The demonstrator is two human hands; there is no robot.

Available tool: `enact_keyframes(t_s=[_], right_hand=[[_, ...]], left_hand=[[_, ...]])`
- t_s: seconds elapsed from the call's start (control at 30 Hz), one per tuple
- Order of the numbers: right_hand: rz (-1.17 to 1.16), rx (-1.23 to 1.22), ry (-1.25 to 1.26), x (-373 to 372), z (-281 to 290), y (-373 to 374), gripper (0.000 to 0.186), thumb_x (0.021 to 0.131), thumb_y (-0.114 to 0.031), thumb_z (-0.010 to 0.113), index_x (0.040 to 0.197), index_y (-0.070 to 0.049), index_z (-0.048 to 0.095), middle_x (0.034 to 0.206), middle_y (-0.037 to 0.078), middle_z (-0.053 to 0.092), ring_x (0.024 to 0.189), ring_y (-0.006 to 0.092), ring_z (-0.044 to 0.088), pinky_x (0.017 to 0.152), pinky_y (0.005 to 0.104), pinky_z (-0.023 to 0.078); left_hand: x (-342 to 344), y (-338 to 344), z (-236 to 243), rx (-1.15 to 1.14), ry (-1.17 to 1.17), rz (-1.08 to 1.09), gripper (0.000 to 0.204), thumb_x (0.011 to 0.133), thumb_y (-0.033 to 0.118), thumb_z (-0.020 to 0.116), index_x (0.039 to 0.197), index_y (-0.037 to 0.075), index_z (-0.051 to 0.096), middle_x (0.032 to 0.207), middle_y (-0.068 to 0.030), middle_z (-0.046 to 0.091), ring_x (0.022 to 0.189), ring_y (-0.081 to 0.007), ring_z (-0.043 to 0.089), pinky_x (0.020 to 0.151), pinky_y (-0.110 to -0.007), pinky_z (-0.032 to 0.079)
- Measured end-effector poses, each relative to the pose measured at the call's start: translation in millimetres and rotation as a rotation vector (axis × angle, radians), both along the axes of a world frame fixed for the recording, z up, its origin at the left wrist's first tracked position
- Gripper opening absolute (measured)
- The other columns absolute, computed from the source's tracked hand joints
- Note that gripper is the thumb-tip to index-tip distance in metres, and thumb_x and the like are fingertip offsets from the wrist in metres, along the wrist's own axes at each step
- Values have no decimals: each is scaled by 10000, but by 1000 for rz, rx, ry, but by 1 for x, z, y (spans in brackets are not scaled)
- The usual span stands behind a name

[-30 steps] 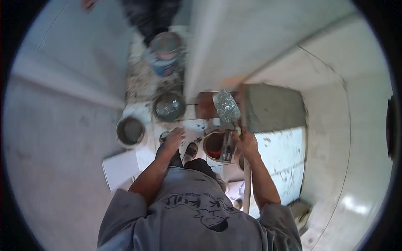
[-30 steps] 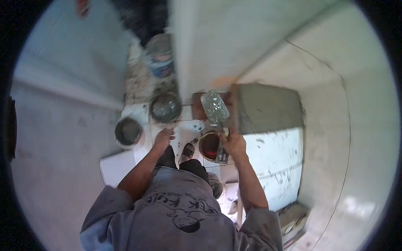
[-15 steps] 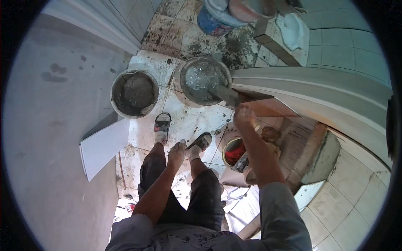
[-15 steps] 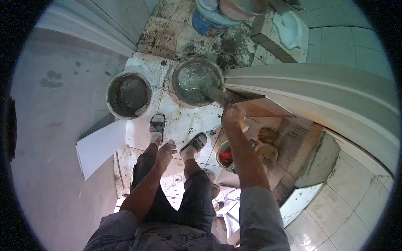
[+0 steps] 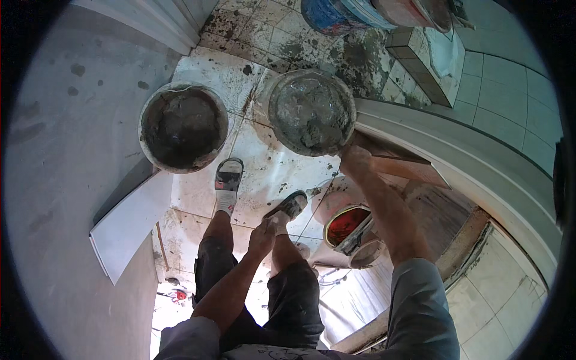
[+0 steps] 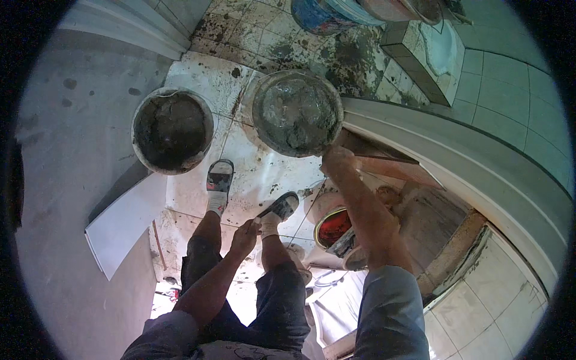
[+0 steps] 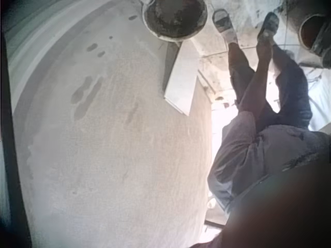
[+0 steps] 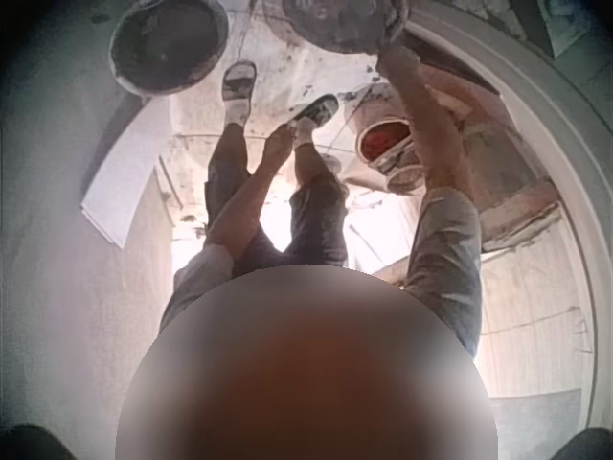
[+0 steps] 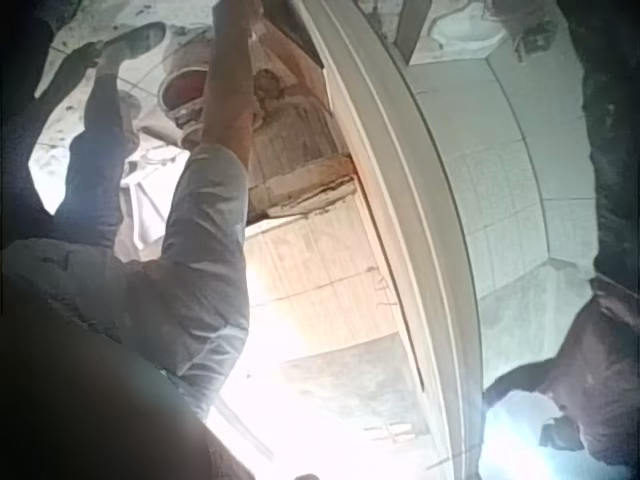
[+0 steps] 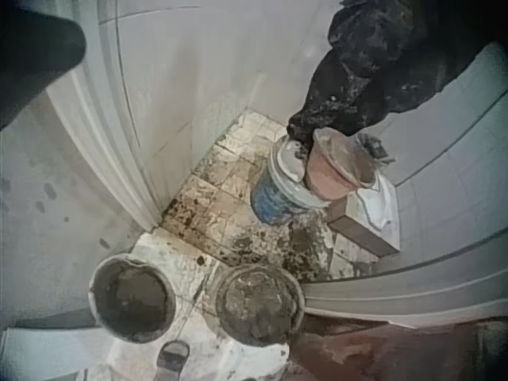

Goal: Applying mortar to a wall surface using a trowel for tiling.

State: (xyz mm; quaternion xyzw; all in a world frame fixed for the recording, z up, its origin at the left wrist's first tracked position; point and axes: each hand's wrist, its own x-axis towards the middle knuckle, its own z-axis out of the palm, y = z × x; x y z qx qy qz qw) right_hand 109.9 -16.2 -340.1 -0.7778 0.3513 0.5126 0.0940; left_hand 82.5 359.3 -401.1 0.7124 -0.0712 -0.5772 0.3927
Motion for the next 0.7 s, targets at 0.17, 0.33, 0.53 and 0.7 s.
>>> enact_keyframes(t_s=[0.17, 0.33, 0.53, 0.7], right_hand=[[15, 31, -135, -9, -31, 8, 254, 803, -115, 524, 998, -38, 668, 1021, 189, 655, 968, 317, 641, 833, 401, 514], [-26, 9, -251, -17, -39, 17, 276, 837, -118, 454, 1019, 6, 620, 963, 217, 653, 894, 356, 649, 794, 431, 514], [-3, 17, -389, -27, -46, 28, 271, 844, -124, 448, 1031, 24, 576, 844, 253, 643, 814, 390, 645, 744, 474, 511], [-100, 40, -483, -21, -64, 35, 281, 790, -159, 512, 996, 16, 592, 823, 249, 644, 790, 399, 640, 743, 464, 519]], left_hand=[[-6, -5, -6, 85, 115, 106, 337, 967, 249, 443, 1097, -41, 557, 944, -106, 609, 878, -163, 601, 793, -296, 505], [7, -32, 16, 144, 183, 110, 426, 955, 362, 440, 1109, -14, 567, 984, -195, 613, 932, -299, 591, 833, -362, 476], [8, -40, 25, 183, 153, 93, 423, 943, 380, 449, 1060, -1, 589, 958, -246, 636, 896, -407, 617, 807, -422, 484], [-9, -37, 18, -12, -29, -4, 409, 943, 376, 458, 1051, 1, 580, 887, -218, 645, 837, -354, 639, 766, -405, 495]])
